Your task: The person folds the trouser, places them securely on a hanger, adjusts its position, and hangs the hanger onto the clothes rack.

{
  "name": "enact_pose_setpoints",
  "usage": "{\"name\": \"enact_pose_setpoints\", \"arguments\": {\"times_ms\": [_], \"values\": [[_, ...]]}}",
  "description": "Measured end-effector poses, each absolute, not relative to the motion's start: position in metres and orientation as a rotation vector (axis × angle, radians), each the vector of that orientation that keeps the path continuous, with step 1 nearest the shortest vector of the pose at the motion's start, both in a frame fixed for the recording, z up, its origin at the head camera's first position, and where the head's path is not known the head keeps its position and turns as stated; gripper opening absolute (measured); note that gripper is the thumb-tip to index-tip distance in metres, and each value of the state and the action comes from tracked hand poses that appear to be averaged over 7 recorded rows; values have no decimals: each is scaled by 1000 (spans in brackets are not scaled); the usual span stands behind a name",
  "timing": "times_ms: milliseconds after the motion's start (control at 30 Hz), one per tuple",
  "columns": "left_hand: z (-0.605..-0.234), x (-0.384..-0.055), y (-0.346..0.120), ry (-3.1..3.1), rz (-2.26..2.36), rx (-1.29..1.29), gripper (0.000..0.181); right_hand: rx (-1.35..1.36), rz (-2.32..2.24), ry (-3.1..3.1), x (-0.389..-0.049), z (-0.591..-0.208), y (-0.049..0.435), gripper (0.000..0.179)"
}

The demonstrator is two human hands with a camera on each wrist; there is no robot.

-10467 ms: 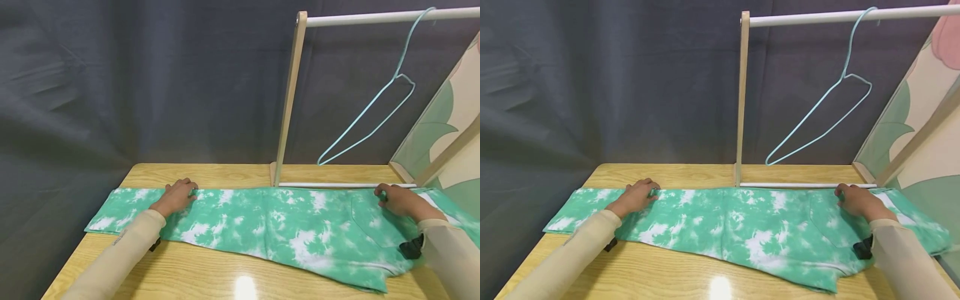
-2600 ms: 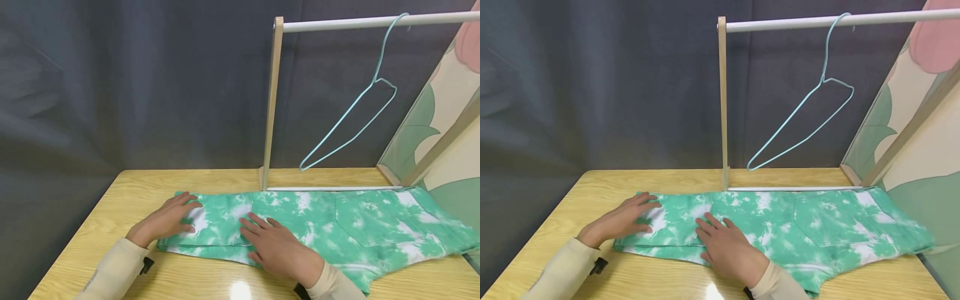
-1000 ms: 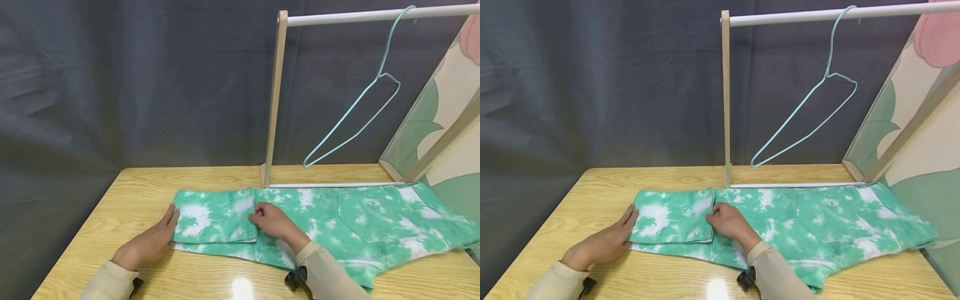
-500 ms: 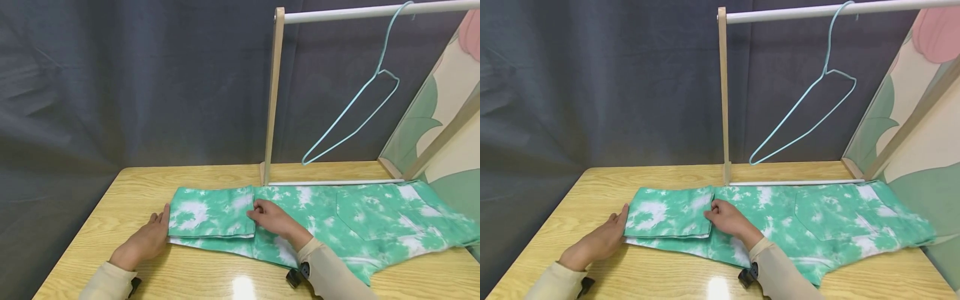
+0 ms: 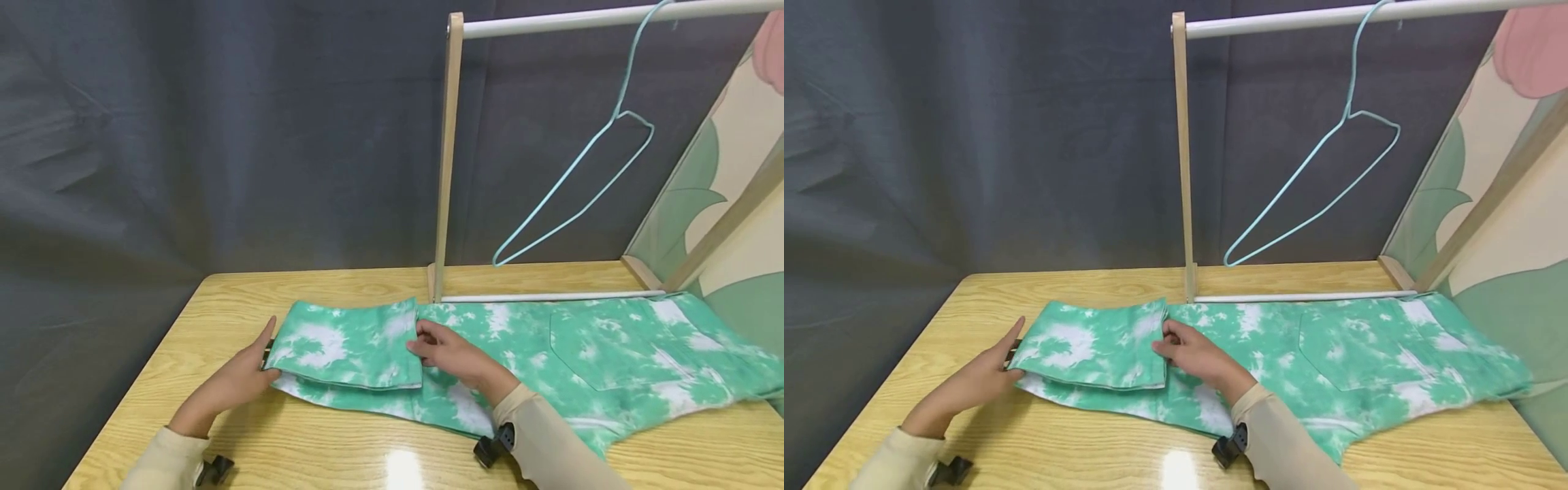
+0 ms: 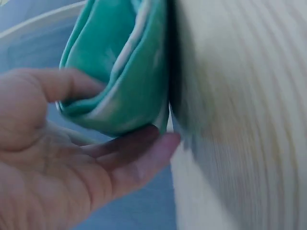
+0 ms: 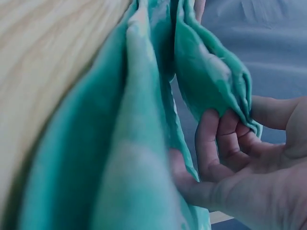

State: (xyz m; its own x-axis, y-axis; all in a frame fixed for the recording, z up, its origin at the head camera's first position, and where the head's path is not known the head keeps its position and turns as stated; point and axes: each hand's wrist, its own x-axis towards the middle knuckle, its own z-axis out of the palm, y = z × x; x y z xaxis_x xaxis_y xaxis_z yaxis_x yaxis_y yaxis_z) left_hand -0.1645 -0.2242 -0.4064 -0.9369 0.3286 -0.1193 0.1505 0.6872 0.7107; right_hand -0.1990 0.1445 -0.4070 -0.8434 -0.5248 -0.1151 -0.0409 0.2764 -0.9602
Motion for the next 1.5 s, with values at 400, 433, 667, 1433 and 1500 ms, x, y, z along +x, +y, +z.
{"name": "enact_pose_setpoints", "arguments": {"times_ms": [400,433,667,1433,1500], "values": [[-413,-185,-244,1653,1928,447,83,-501,-1614,2068,-201,-395,155,36],[-413,-186,-244,1593,1953,442,78,-505,-1614,2066,-201,-393,157,36],[-419,-199,-228,1536,2031,154,40,-512,-1554,2067,-199,-387,168,32],[-422,-207,-172,2303,1573,-27,85,-276,-1273,2199,-186,-367,230,87],[-423,-210,-171,2266,1597,-36,83,-261,-1262,2192,-185,-370,236,87]]}}
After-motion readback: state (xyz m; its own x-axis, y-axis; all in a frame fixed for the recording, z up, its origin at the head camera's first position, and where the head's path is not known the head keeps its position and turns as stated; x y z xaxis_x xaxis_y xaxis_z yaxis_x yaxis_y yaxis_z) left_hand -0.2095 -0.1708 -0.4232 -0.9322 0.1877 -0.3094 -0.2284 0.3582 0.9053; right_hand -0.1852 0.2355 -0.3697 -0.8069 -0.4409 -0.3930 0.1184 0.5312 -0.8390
